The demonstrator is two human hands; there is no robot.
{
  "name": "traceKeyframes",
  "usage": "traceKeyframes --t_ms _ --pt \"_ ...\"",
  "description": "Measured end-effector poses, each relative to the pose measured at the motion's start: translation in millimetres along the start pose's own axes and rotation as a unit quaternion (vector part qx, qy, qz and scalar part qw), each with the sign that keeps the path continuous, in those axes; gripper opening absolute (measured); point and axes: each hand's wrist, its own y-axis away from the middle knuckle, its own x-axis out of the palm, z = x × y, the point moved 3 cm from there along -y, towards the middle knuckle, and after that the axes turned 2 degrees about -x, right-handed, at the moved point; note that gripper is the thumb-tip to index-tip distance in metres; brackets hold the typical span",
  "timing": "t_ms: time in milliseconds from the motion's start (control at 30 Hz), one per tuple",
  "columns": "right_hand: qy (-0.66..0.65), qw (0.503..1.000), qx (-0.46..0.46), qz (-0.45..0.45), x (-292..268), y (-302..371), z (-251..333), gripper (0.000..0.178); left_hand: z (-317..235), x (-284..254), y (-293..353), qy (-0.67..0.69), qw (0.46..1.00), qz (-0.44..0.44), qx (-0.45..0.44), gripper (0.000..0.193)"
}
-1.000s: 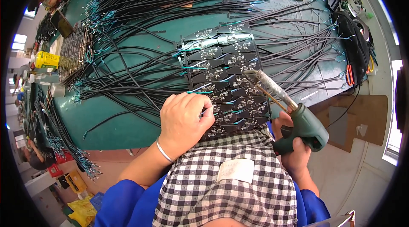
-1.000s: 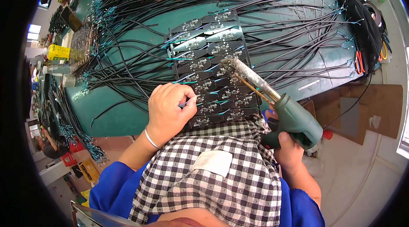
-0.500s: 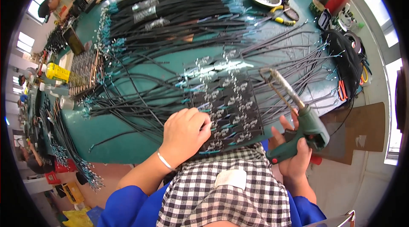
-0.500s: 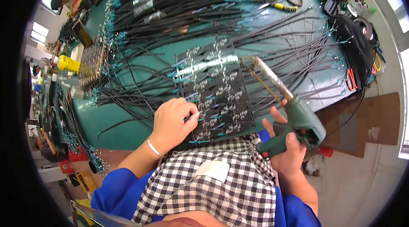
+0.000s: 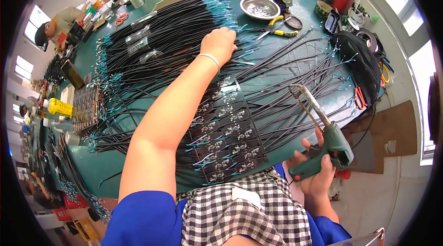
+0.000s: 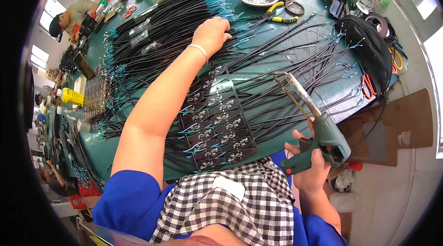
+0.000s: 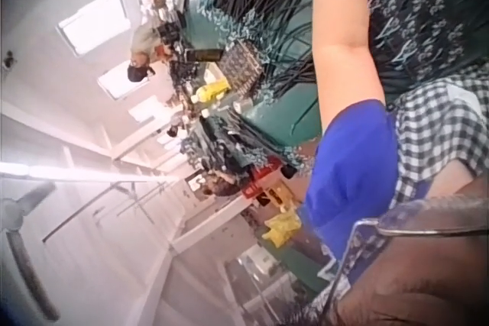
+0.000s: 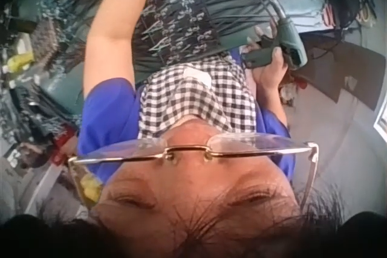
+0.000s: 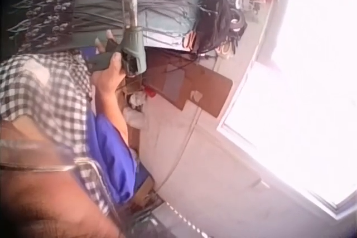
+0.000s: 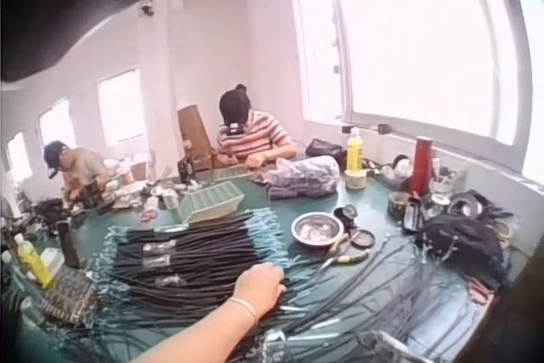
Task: The person solders multiple wires onto small circuit boards using a soldering iron.
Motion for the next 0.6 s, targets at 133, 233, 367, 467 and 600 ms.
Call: traceKeyframes --t_ms 133,233,367,467,600 --pt "0.017 0.999 -0.015 -0.032 -5.9 7.0 2.7 0.066 0.7 9.4 -11.0 0.011 0.999 0.048 -0.009 0.013" --pt "0.024 0.999 -0.025 -0.034 -6.4 12.5 5.9 0.067 0.2 2.6 -0.1 0.032 0.998 0.046 0.033 0.017" --pt "0.009 1.0 0.012 -0.013 -18.0 18.5 5.7 0.069 -5.7 -38.9 27.1 0.2 0.978 0.014 0.052 0.037" --pt "0.024 0.999 -0.029 -0.021 -10.2 14.2 7.8 0.071 -19.6 -80.6 63.7 0.148 0.981 -0.035 0.123 0.031" --pt "0.072 0.997 -0.002 0.026 -8.6 25.5 9.3 0.072 -63.5 -146.8 140.5 -0.022 0.978 -0.022 0.206 0.011"
